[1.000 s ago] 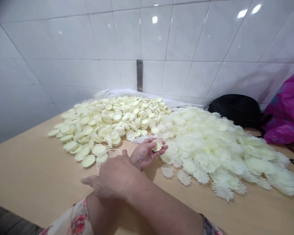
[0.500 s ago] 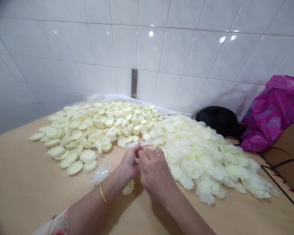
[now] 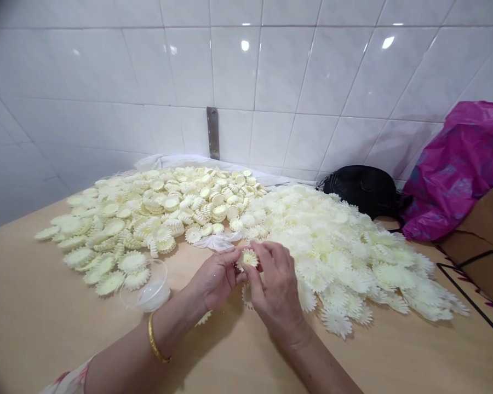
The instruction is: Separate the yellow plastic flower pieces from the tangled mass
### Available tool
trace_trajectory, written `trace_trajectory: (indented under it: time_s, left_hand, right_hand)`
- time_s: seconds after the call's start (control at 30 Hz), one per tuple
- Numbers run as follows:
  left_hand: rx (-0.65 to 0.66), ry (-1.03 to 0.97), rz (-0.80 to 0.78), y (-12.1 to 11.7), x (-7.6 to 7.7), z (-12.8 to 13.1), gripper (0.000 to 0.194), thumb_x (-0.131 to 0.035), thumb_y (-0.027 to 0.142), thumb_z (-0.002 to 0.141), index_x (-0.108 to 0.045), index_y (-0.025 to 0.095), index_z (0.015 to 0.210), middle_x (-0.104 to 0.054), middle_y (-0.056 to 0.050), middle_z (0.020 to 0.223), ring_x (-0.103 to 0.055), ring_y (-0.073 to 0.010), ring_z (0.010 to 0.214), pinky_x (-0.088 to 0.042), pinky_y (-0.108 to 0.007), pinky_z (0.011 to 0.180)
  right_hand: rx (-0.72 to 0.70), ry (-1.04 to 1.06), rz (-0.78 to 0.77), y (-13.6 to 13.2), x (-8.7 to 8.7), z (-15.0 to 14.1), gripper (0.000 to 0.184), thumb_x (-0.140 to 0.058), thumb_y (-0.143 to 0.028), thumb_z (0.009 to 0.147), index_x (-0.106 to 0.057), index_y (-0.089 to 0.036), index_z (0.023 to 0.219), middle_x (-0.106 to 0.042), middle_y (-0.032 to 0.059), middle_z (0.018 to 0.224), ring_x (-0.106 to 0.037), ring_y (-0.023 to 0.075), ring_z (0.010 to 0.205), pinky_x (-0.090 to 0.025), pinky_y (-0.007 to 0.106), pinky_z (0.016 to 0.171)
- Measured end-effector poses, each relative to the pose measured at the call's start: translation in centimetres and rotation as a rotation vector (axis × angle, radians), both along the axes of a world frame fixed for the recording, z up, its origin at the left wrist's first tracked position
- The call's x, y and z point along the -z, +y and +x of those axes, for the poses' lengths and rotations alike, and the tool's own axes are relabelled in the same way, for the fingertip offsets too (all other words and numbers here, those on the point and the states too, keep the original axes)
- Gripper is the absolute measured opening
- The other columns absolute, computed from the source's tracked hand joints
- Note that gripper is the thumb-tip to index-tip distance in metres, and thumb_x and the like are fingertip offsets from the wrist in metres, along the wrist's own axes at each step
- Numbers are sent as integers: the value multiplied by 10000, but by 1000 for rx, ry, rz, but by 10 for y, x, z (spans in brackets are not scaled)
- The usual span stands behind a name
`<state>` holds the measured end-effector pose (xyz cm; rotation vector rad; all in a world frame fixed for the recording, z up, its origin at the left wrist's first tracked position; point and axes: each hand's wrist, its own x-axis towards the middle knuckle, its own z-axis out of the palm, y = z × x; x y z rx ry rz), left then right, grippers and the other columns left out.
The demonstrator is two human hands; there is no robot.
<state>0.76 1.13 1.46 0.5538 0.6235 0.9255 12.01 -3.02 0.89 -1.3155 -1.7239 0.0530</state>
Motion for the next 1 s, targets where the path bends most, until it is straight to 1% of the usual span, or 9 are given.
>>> trace_trajectory:
  time_s: [0.07, 0.17, 0.33, 0.43, 0.53, 0.63, 0.8, 0.9, 1.0]
  left_hand:
    - [-12, 16, 63, -2, -2, 1, 87, -575, 176, 725, -574, 118, 789, -599, -44, 715, -573, -107, 597, -461, -221, 573]
    - [-60, 112, 104, -3, 2, 2, 210, -640, 277, 685, -515, 162, 809, -591, -14, 707, -566, -106, 565, -453, -229, 546]
    - [4, 411, 348, -9, 12, 7, 344, -530, 515, 713, -473, 177, 720, -481, 28, 504, -482, -107, 435, -370, -222, 449]
    - [-119, 564, 604, -15, 13, 7, 356, -453, 479, 779, -404, 185, 583, -354, 44, 474, -371, -84, 425, -282, -216, 453]
    - [-273, 639, 849, -15, 11, 5, 331, -513, 356, 773, -385, 182, 523, -314, 36, 497, -286, -88, 480, -246, -229, 519]
    - [-309, 641, 899, -10, 11, 4, 319, -527, 331, 766, -397, 183, 514, -307, 31, 505, -261, -101, 505, -232, -236, 542]
    - [-231, 496, 643, -16, 11, 9, 326, -422, 452, 804, -458, 184, 623, -356, 24, 555, -323, -106, 545, -272, -229, 527]
    - [-203, 466, 582, -25, 9, 9, 317, -408, 460, 807, -497, 175, 702, -405, 12, 584, -374, -111, 563, -309, -232, 527]
    - [-285, 507, 621, -28, 6, 6, 276, -441, 420, 802, -483, 176, 681, -408, 8, 616, -386, -113, 600, -327, -230, 550]
  right_hand:
    - [42, 62, -99, 5, 1, 1, 275, -520, -246, 775, -551, -203, 1044, -544, 85, 978, -504, 229, 915, -416, 374, 769]
    - [-32, 209, -249, 7, 0, 0, 141, -491, -268, 799, -587, -205, 880, -572, 47, 875, -526, 190, 823, -428, 304, 686]
    - [37, 402, -270, 1, -8, -4, 241, -466, -360, 820, -522, -195, 654, -508, -16, 599, -467, 133, 575, -365, 250, 547]
    - [-17, 612, -342, 0, -11, -8, 346, -481, -434, 802, -437, -198, 552, -388, -48, 481, -375, 108, 473, -293, 239, 462]
    - [-153, 975, -480, 2, -10, -13, 326, -526, -482, 755, -494, -195, 604, -454, -32, 525, -419, 118, 491, -314, 244, 454]
    - [-183, 1193, -585, 6, -5, -16, 331, -545, -512, 723, -553, -181, 719, -547, 9, 634, -502, 149, 563, -371, 256, 471]
    - [-69, 871, -331, 5, -6, -25, 383, -373, -531, 826, -561, -209, 913, -592, 55, 967, -524, 202, 973, -424, 314, 810]
    - [-123, 722, -326, -5, -9, -39, 377, -375, -490, 846, -455, -245, 1122, -540, 64, 1144, -494, 198, 1074, -391, 342, 898]
    - [-129, 657, -358, -15, -10, -53, 437, -381, -441, 859, -312, -281, 1261, -462, 74, 1271, -439, 198, 1164, -381, 353, 923]
